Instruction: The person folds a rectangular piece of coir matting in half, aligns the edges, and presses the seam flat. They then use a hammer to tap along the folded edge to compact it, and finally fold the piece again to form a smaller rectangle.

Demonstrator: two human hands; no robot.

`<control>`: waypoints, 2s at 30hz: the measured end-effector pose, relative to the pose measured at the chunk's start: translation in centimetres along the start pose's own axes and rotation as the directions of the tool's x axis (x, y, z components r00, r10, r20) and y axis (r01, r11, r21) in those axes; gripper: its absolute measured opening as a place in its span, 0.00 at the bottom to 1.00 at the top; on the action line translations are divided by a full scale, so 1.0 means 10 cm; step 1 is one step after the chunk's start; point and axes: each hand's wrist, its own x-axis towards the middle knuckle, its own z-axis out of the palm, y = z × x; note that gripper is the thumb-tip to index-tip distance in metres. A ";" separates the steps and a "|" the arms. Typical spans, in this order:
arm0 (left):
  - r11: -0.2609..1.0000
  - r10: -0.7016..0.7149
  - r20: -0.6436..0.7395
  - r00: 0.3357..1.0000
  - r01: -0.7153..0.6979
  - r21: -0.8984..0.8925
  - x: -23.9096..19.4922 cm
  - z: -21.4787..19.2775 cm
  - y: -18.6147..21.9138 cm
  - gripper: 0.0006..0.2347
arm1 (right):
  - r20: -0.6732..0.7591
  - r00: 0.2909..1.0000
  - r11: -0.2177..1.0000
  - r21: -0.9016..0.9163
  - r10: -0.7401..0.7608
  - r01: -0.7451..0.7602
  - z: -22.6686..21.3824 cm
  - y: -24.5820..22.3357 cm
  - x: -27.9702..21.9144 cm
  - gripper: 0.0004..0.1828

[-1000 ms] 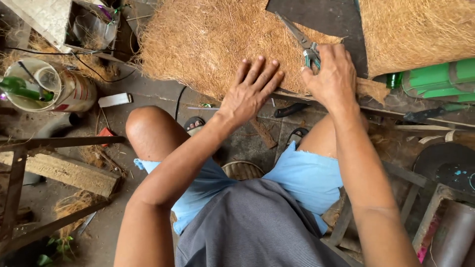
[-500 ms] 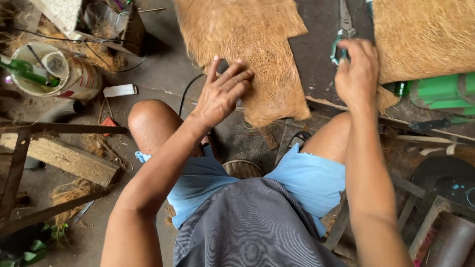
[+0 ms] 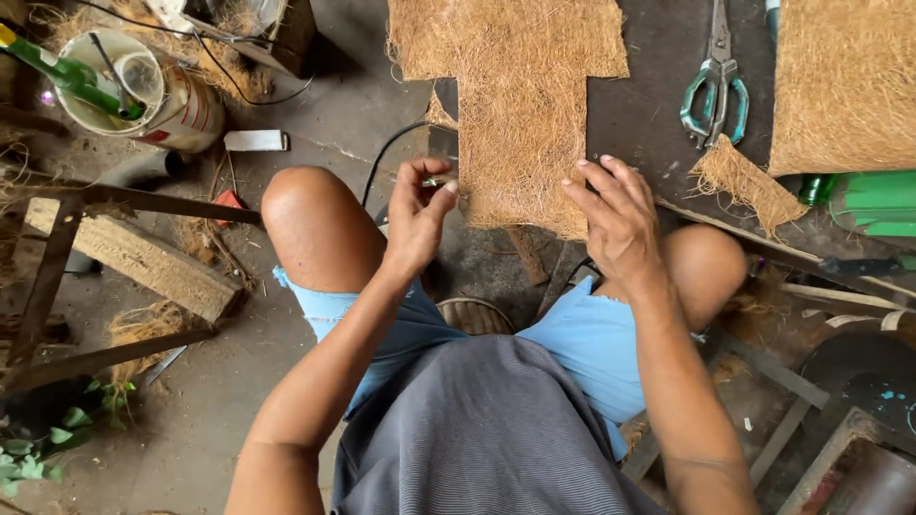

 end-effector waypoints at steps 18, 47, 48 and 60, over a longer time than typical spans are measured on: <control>0.776 -0.421 -0.203 0.884 0.235 -0.586 -0.44 0.66 0.08 0.07 | 0.116 0.992 0.995 0.081 0.042 -0.052 0.02 -0.83 0.32 0.25; 0.605 0.097 0.229 0.969 0.125 -0.786 -0.15 -0.19 1.03 0.32 | 0.120 0.657 0.505 0.544 0.744 -0.671 -0.39 -0.43 0.93 0.24; 0.647 0.178 0.281 0.943 0.103 -0.756 -0.11 -0.14 1.05 0.33 | 0.148 0.682 0.562 0.458 0.716 -0.689 -0.42 -0.46 0.93 0.25; 0.138 0.158 0.425 0.892 -0.446 0.885 0.54 0.96 0.75 0.26 | 0.224 0.538 0.385 0.487 0.812 -0.784 -0.90 -0.30 0.95 0.26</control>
